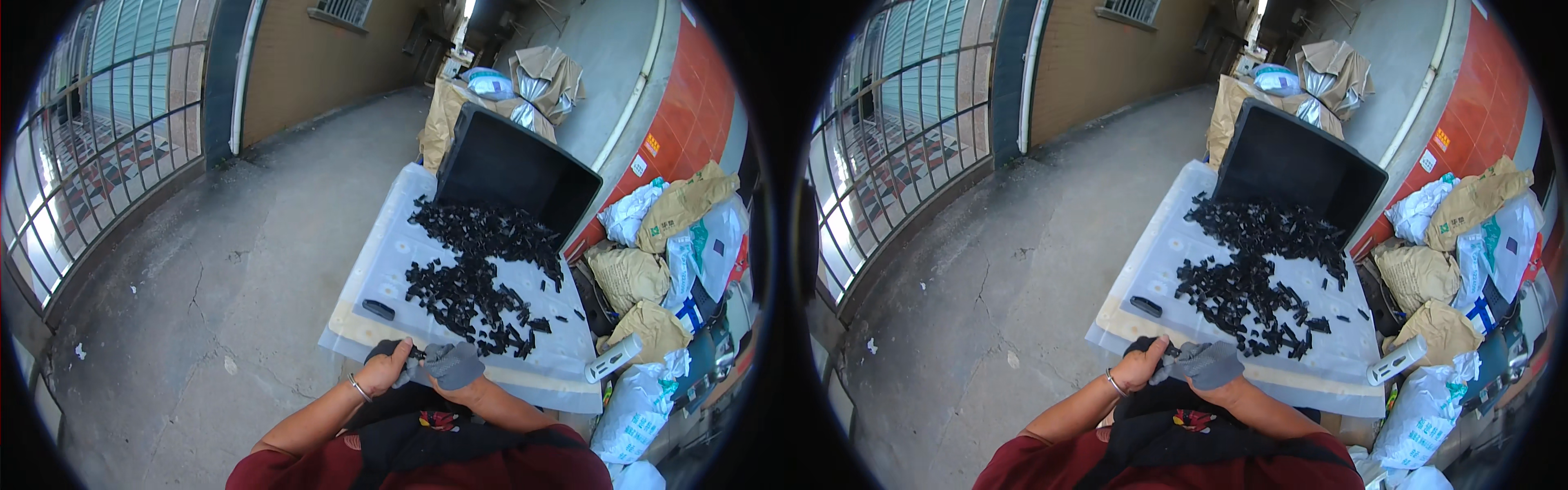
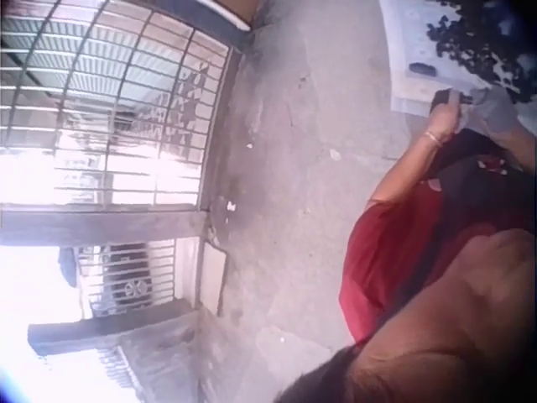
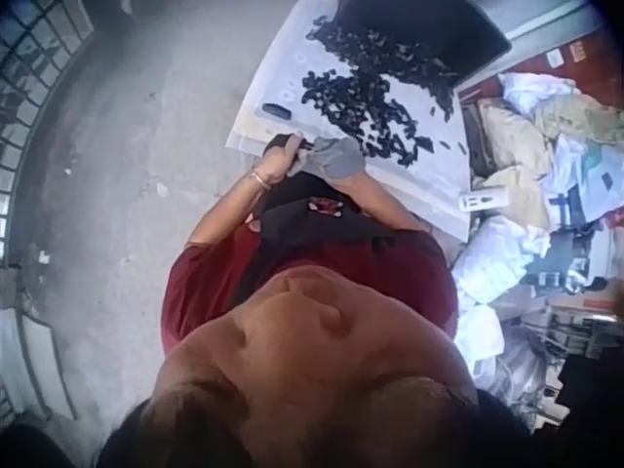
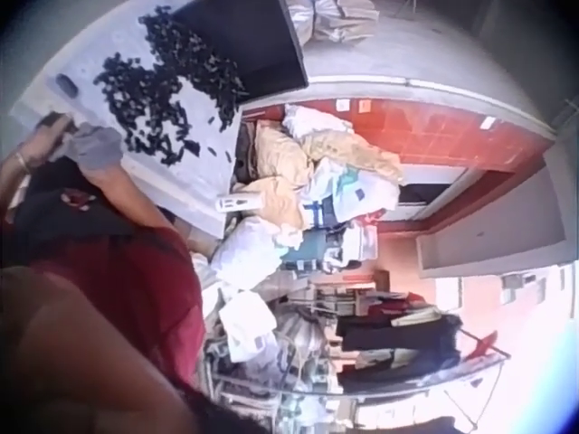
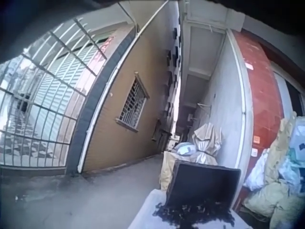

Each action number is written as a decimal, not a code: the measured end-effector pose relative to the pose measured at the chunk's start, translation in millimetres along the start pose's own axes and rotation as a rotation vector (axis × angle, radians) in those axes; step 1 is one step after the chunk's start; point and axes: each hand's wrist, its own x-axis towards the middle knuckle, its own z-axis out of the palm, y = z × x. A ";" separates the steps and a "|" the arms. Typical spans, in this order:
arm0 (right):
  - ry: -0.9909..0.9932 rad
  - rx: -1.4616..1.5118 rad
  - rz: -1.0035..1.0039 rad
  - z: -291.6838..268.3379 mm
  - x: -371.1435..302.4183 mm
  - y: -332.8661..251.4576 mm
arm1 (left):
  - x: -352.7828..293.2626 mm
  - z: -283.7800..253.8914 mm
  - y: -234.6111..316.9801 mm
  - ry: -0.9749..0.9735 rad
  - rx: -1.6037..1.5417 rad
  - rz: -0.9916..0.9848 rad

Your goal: Sorting and inspecting small black plastic components on a workbench.

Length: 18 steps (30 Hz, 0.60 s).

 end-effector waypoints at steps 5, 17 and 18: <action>0.321 0.174 -0.050 -13.1 -9.0 11.2 | 1.3 2.0 27.8 0.030 -0.278 0.142; 0.445 0.222 0.030 4.3 -85.2 69.5 | 16.4 80.8 50.4 -0.055 -0.223 0.090; 0.427 0.235 0.064 6.1 -92.0 72.7 | 17.4 87.3 52.9 -0.056 -0.200 0.106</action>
